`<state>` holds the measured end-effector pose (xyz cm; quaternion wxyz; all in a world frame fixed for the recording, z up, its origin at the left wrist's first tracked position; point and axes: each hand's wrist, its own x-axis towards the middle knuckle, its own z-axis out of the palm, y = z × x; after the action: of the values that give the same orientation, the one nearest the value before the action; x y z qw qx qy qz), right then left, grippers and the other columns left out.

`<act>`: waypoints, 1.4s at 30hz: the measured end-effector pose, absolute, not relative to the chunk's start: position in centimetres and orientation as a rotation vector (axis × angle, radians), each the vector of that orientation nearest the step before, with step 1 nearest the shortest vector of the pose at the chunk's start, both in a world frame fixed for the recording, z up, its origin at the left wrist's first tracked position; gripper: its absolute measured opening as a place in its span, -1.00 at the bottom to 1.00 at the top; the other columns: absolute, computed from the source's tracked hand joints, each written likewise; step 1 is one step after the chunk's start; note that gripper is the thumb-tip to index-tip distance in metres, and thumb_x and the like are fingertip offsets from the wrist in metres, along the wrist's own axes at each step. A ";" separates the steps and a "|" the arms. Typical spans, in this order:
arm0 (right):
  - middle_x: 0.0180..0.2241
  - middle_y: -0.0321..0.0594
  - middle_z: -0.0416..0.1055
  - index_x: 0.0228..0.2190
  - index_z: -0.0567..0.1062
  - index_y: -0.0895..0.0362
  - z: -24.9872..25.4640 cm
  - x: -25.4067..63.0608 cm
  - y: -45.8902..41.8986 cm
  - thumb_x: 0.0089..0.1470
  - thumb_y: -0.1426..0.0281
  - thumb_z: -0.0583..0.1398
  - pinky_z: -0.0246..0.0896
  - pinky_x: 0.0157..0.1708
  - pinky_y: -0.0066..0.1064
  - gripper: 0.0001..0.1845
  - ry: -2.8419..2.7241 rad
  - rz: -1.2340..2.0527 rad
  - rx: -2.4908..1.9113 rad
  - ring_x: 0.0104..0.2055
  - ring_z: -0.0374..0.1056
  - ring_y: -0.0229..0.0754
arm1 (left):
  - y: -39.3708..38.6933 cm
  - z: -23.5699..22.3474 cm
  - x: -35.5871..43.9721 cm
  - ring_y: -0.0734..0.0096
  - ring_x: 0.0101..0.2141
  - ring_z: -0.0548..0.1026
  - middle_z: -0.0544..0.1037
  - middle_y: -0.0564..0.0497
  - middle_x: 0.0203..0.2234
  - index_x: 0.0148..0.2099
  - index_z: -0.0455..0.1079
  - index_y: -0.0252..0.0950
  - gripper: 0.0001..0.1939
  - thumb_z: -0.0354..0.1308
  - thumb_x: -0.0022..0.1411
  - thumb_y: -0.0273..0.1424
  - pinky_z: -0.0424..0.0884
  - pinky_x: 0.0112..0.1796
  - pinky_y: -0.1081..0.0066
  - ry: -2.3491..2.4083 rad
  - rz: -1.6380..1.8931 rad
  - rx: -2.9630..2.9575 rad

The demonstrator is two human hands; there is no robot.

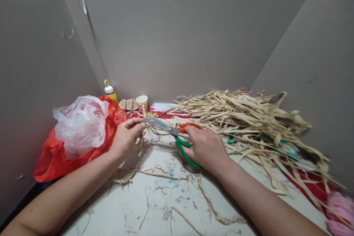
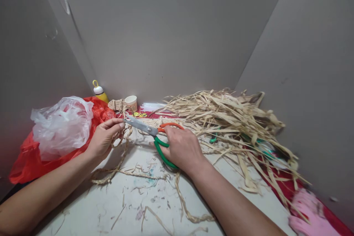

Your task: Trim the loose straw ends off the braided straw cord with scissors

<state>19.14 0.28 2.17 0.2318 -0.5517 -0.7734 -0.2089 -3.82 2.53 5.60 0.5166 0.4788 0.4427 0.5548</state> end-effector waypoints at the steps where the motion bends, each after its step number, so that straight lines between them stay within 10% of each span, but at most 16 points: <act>1: -0.51 -0.17 0.46 -0.36 0.42 0.13 2.1 19.2 0.4 0.07 0.04 0.05 -0.03 -0.44 -0.38 -0.59 -2.121 -0.572 -1.512 -0.44 0.38 -0.12 | 2.6 5.6 -3.8 0.64 -0.61 0.29 0.43 0.12 -0.59 -0.33 0.48 -0.33 -0.78 0.34 -0.08 -0.38 0.21 -0.56 0.56 1.072 1.342 1.137; 42: -0.67 -0.22 0.39 -0.47 0.48 0.09 1.5 19.6 0.3 0.03 -0.10 0.00 -0.22 -0.55 -0.40 -0.45 -2.022 -0.619 -1.598 -0.62 0.26 -0.19 | 2.4 6.2 -3.5 0.63 -0.68 0.25 0.38 0.16 -0.66 -0.39 0.44 -0.34 -0.81 0.30 -0.13 -0.41 0.15 -0.63 0.55 1.151 1.418 1.231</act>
<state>19.63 0.34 1.51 0.2431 -0.5847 -0.7400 -0.2267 -3.52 2.43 6.15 0.4522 0.4985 0.4661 0.5742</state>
